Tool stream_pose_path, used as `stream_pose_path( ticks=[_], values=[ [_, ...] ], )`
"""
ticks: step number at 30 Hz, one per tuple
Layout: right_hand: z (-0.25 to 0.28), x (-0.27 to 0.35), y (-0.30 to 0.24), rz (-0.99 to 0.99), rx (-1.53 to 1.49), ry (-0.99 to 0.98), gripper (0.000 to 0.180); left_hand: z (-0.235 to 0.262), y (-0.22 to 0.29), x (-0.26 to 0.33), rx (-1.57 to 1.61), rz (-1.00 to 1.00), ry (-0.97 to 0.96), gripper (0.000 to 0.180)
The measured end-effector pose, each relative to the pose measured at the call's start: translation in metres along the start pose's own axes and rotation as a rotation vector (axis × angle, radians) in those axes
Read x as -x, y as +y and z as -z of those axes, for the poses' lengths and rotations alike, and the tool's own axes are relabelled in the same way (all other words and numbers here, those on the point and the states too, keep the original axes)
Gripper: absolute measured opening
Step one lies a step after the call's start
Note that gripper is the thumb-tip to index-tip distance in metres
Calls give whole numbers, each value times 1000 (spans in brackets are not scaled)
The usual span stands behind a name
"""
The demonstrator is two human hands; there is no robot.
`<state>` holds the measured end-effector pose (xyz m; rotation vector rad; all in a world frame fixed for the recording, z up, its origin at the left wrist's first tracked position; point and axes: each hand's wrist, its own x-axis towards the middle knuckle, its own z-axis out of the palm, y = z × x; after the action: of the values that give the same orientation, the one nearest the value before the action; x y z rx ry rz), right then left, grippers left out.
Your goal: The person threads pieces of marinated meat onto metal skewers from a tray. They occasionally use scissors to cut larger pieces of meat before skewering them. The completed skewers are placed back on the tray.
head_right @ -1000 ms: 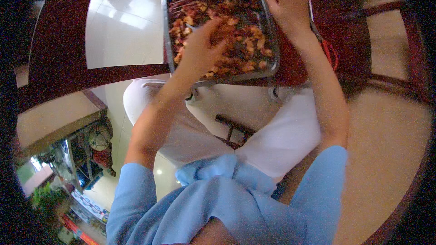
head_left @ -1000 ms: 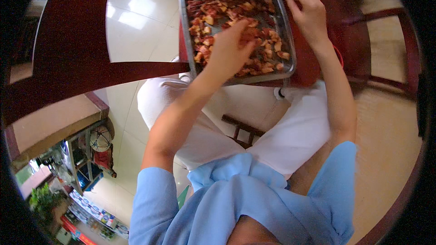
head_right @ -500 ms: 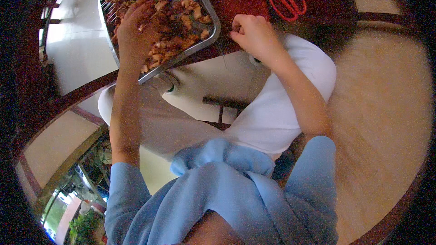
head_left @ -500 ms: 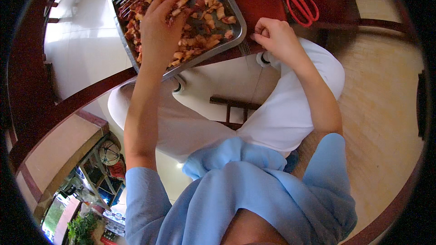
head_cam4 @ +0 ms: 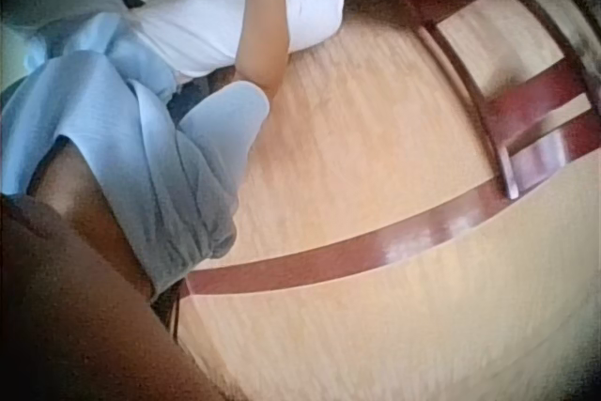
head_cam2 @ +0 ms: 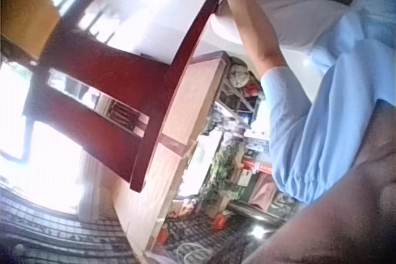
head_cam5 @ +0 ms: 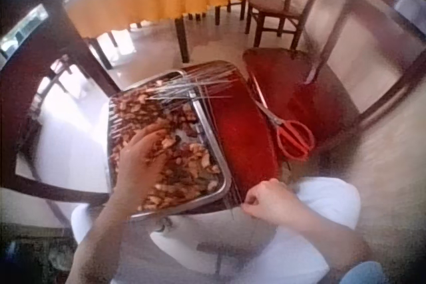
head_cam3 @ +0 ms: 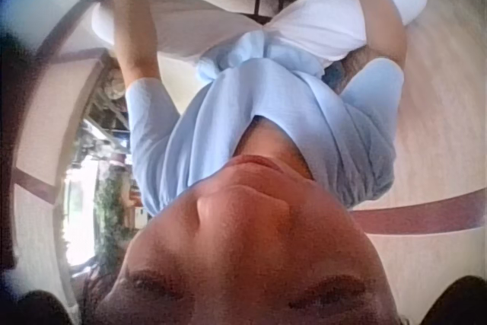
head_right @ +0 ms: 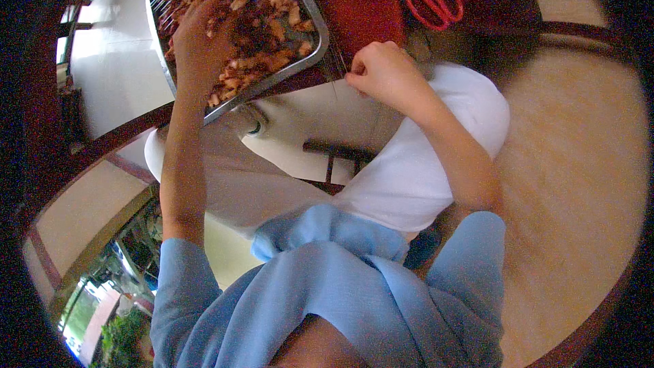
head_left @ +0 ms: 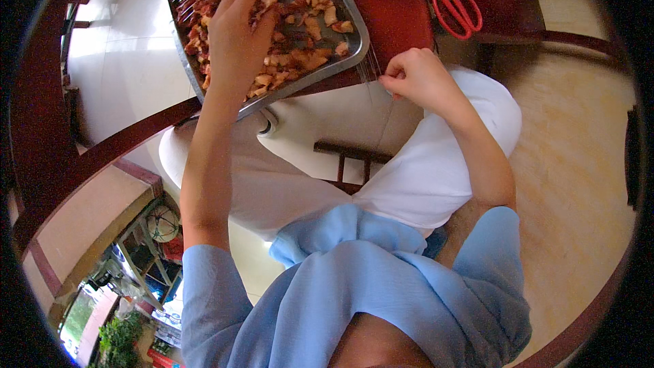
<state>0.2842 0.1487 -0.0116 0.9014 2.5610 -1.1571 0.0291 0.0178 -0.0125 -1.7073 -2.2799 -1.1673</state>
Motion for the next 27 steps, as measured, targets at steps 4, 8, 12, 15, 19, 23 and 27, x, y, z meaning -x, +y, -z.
stream_pose_path(
  ticks=[4, 8, 12, 15, 19, 23, 27],
  values=[
    [-3, 4, -3, -9, -69, 29, 17, 1, -2, 0, -6, -57, 37, 34],
    [-1, 0, 0, -120, -558, 14, 13, 0, 0, 0, 23, 29, 47, 35],
    [10, -1, -1, -80, -1002, 196, 5, -1, 0, -8, 79, 60, 27, 35],
    [18, -6, 24, -45, -1278, 147, 8, -1, -6, -11, 72, 42, 65, 35],
    [2, -17, 34, -72, -1027, 379, 46, -11, -38, 8, 22, -64, 180, 23],
    [-3, -9, 88, 179, -718, 580, 44, -13, -1, -19, 24, 80, 41, 27],
    [-11, -16, 73, 129, -433, 507, 20, -70, -25, -3, 276, 46, 151, 71]
  ],
)
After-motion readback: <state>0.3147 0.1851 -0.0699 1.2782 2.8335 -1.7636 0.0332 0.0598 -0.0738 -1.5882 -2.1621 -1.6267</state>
